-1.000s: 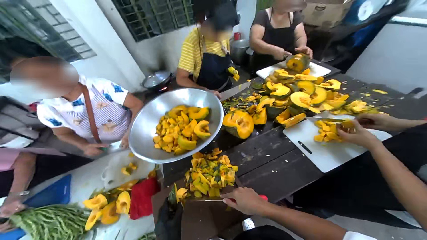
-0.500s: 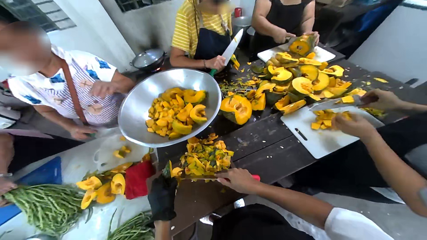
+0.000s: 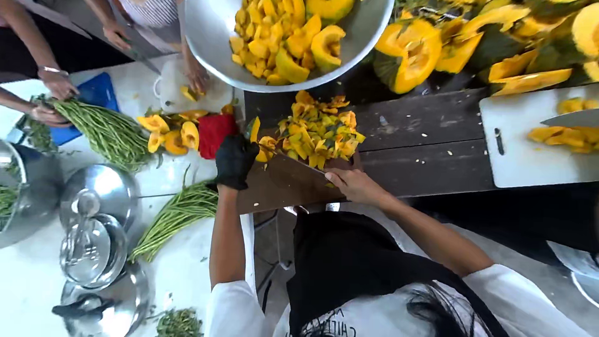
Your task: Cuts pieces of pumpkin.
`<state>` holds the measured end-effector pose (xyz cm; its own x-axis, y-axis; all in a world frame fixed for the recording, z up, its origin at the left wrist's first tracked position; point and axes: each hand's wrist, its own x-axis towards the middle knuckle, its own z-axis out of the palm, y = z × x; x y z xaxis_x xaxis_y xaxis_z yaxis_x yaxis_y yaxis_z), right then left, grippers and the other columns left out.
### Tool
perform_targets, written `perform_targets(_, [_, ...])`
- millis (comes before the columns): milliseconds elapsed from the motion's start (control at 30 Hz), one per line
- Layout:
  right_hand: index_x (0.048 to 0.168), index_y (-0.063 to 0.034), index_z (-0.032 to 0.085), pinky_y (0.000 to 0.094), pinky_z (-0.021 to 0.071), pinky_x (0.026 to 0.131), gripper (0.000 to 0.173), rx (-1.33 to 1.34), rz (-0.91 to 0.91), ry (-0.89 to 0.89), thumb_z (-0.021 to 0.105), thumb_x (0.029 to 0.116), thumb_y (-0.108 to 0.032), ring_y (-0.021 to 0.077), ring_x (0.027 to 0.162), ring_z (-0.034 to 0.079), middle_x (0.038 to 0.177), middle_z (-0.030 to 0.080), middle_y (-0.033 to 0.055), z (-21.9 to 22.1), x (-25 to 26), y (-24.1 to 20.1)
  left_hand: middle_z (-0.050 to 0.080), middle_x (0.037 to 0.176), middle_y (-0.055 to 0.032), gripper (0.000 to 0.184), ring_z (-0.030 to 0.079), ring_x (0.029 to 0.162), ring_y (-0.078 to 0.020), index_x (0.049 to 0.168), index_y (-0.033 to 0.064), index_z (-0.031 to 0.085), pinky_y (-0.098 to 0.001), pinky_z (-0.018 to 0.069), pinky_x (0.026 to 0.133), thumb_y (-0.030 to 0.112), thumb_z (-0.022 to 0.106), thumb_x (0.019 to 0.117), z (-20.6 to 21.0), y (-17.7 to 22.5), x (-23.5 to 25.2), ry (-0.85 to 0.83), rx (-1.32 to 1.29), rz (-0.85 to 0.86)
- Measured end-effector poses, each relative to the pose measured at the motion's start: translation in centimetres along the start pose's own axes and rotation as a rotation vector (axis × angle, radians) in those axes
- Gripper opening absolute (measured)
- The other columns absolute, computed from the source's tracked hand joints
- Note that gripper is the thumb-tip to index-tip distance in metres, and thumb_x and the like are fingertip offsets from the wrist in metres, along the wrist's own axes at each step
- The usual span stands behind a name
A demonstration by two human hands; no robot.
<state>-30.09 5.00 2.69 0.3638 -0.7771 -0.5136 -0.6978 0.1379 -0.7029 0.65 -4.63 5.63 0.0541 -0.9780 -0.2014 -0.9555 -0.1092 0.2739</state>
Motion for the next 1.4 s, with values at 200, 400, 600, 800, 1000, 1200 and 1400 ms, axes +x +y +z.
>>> perform_targets(200, [0.158,-0.0385,0.039,0.0580,0.0550,0.076,0.047,-0.295,-0.091,0.064,0.041,0.1110,-0.040,0.0388,0.090,0.070,0.103,0.071,0.0177,-0.1,-2.1,-1.6,0.062,0.122,-0.0288,0.043,0.062,0.114,-0.0463,0.120,-0.0025,0.066,-0.0660,0.0484,0.093,0.035,0.056,0.1020,0.4,-0.5,1.4,0.018,0.041,0.096])
perform_targets(400, [0.156,-0.0409,0.041,0.0556,0.0562,0.070,0.045,-0.364,-0.095,0.084,0.041,0.1112,-0.038,0.0362,0.085,0.070,0.099,0.072,0.0144,-0.9,-2.0,-2.1,0.061,0.121,-0.0290,0.043,0.063,0.110,-0.0468,0.118,-0.0049,0.065,-0.0653,0.0496,0.090,0.034,0.058,0.1007,0.6,-0.2,2.1,0.045,0.027,0.163])
perform_targets(600, [0.157,-0.0421,0.038,0.0563,0.0559,0.067,0.047,-0.426,-0.064,0.080,0.041,0.1113,-0.035,0.0412,0.084,0.069,0.106,0.069,0.0201,-0.6,-0.1,-3.3,0.061,0.120,-0.0287,0.043,0.063,0.109,-0.0458,0.117,-0.0038,0.066,-0.0643,0.0499,0.090,0.035,0.061,0.0986,0.5,0.3,2.6,0.042,0.055,0.177])
perform_targets(800, [0.158,-0.0417,0.037,0.0607,0.0554,0.071,0.046,-0.449,-0.026,0.061,0.038,0.1121,-0.035,0.0467,0.091,0.069,0.114,0.067,0.0246,-0.8,0.9,-3.7,0.061,0.124,-0.0282,0.043,0.063,0.110,-0.0450,0.122,-0.0032,0.065,-0.0642,0.0505,0.091,0.032,0.061,0.0984,0.0,1.0,2.4,0.004,0.068,0.156])
perform_targets(1000, [0.155,-0.0410,0.042,0.0640,0.0540,0.081,0.044,-0.275,-0.042,0.013,0.036,0.1123,-0.038,0.0446,0.099,0.069,0.109,0.071,0.0208,-0.7,3.5,-2.2,0.061,0.126,-0.0247,0.044,0.065,0.108,-0.0420,0.129,0.0017,0.064,-0.0632,0.0523,0.089,0.031,0.066,0.0959,-0.1,0.8,1.3,0.005,0.047,0.202])
perform_targets(1200, [0.155,-0.0322,0.045,0.0534,0.0564,0.074,0.044,0.065,-0.077,0.013,0.035,0.1126,-0.039,0.0300,0.076,0.068,0.098,0.070,0.0149,-1.5,1.4,0.4,0.060,0.134,-0.0202,0.048,0.067,0.104,-0.0311,0.141,0.0066,0.058,-0.0511,0.0565,0.089,0.018,0.069,0.0956,1.1,-5.0,-1.2,-0.006,-0.236,0.133])
perform_targets(1400, [0.147,-0.0247,0.055,0.0467,0.0562,0.064,0.040,0.107,-0.076,0.115,0.041,0.1116,-0.035,0.0246,0.065,0.064,0.084,0.067,0.0112,-0.5,0.3,1.4,0.063,0.131,-0.0170,0.050,0.069,0.094,-0.0215,0.141,0.0076,0.058,-0.0404,0.0584,0.084,0.012,0.070,0.0928,3.4,-6.6,-3.2,0.092,-0.510,0.122])
